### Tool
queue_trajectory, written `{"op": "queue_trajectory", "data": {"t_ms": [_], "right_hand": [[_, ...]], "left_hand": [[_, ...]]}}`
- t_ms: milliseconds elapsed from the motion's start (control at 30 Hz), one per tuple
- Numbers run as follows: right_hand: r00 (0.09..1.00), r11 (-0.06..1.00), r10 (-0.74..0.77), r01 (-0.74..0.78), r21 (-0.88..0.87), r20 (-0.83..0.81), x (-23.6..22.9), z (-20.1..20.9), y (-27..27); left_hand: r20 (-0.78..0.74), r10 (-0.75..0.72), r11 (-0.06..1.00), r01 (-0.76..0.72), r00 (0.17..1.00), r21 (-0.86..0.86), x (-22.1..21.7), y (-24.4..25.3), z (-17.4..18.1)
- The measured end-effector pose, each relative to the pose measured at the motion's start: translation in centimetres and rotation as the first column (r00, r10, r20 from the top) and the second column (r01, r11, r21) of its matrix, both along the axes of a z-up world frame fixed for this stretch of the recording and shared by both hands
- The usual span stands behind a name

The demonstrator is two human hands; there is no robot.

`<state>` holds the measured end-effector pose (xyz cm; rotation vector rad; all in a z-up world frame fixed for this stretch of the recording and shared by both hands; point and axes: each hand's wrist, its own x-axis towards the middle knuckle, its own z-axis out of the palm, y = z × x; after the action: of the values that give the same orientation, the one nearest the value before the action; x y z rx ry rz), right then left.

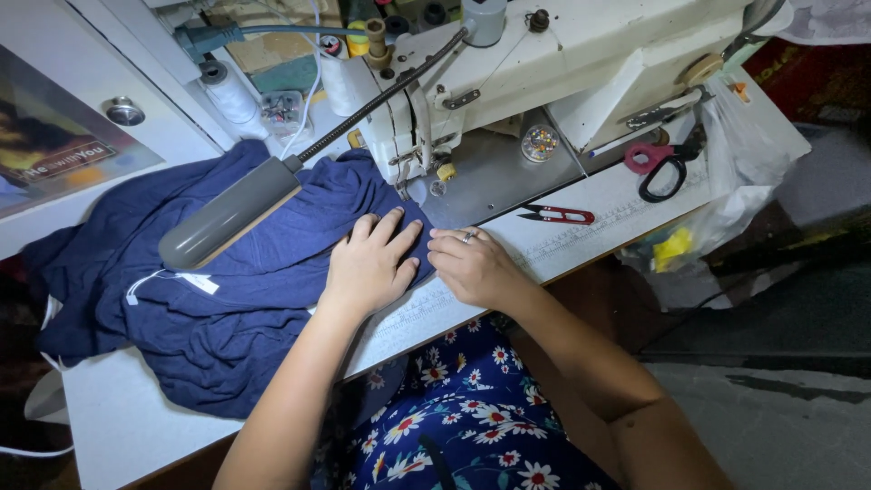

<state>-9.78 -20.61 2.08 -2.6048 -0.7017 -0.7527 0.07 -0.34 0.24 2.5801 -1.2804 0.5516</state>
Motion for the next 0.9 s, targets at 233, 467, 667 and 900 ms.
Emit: {"op": "queue_trajectory", "data": {"t_ms": [233,467,667,900], "right_hand": [[1.0,1.0,-0.019,0.019,0.002,-0.016,0.2,0.0,0.0],[0.999,0.999,-0.031,0.031,-0.016,-0.011,0.7,-0.5,-0.3],[0.999,0.998,-0.052,0.052,-0.033,-0.001,1.1,-1.3,-0.6],[0.99,0.993,-0.113,0.109,-0.053,-0.082,1.8,-0.9,-0.4]], "left_hand": [[-0.01,0.029,0.999,-0.029,1.0,0.035,0.6,-0.2,0.1],[-0.118,0.034,0.996,-0.024,0.992,0.086,1.5,-0.1,0.6],[-0.203,0.028,0.997,-0.013,0.979,0.077,2.8,0.2,0.8],[-0.293,0.017,0.998,0.001,0.956,0.062,4.8,0.2,0.0]]}}
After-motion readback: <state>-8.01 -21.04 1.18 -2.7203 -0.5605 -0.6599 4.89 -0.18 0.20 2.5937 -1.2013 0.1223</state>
